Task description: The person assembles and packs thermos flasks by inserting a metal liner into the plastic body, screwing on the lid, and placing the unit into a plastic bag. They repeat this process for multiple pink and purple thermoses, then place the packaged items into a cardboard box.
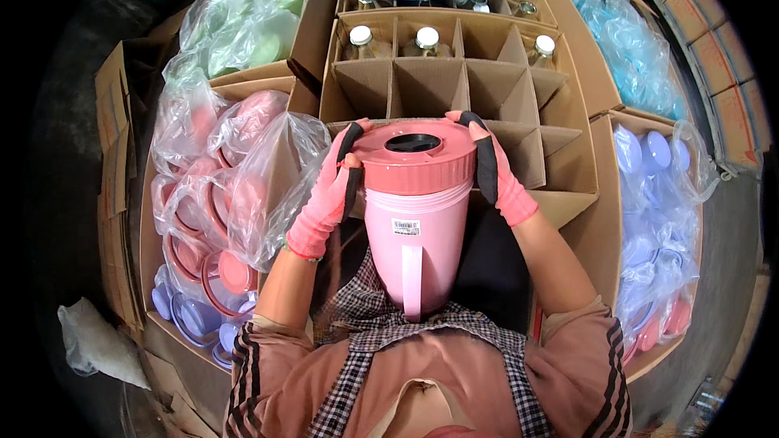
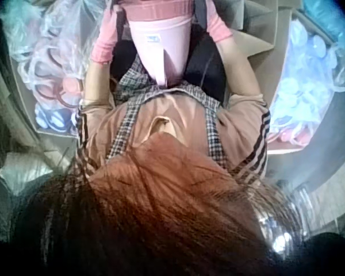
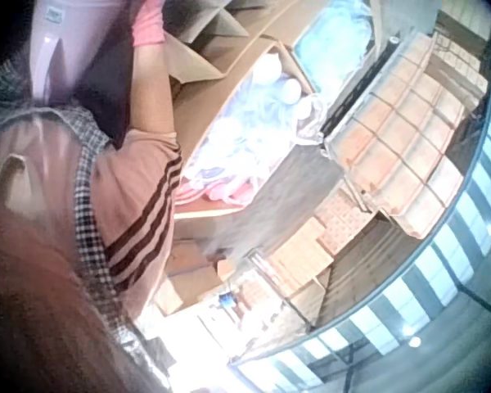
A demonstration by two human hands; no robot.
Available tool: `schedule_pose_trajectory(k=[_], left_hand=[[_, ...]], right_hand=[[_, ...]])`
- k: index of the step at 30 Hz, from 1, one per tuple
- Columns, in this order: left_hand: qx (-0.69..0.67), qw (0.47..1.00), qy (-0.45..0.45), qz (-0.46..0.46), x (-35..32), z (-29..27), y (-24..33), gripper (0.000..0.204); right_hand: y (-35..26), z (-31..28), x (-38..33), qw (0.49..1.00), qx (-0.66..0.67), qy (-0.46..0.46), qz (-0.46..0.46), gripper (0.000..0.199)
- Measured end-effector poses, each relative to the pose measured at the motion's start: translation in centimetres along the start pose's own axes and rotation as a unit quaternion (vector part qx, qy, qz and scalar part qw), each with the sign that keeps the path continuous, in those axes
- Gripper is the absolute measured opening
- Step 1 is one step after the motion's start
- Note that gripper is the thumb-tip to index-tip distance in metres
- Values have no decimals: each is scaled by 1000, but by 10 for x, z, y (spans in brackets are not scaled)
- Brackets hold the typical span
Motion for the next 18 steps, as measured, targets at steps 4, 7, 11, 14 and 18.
schedule_pose_trajectory(k=[4,7,11,14,18], left_hand=[[84,995,-6,48,-6,-1,7,45],[105,992,-44,54,-7,-4,8,44],[184,966,-134,124,0,-2,32,71],[215,958,-160,106,4,-1,31,80],[234,945,-150,170,0,-3,22,66]], right_hand=[[4,-4,-3,998,-54,-9,-43,44],[2,-4,-12,986,-137,-1,-90,47],[-61,23,-35,809,-490,-85,-314,69],[-65,25,-44,732,-589,-111,-325,71],[-60,23,-39,706,-606,-125,-344,59]])
Point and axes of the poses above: each hand's wrist, its own x-axis towards the middle knuckle, its own z-axis out of the palm, y = z × x, the point moved 4 cm from there along x, towards the middle knuckle, and after that the axes turned 9 degrees about -x, right-handed, at the moved point
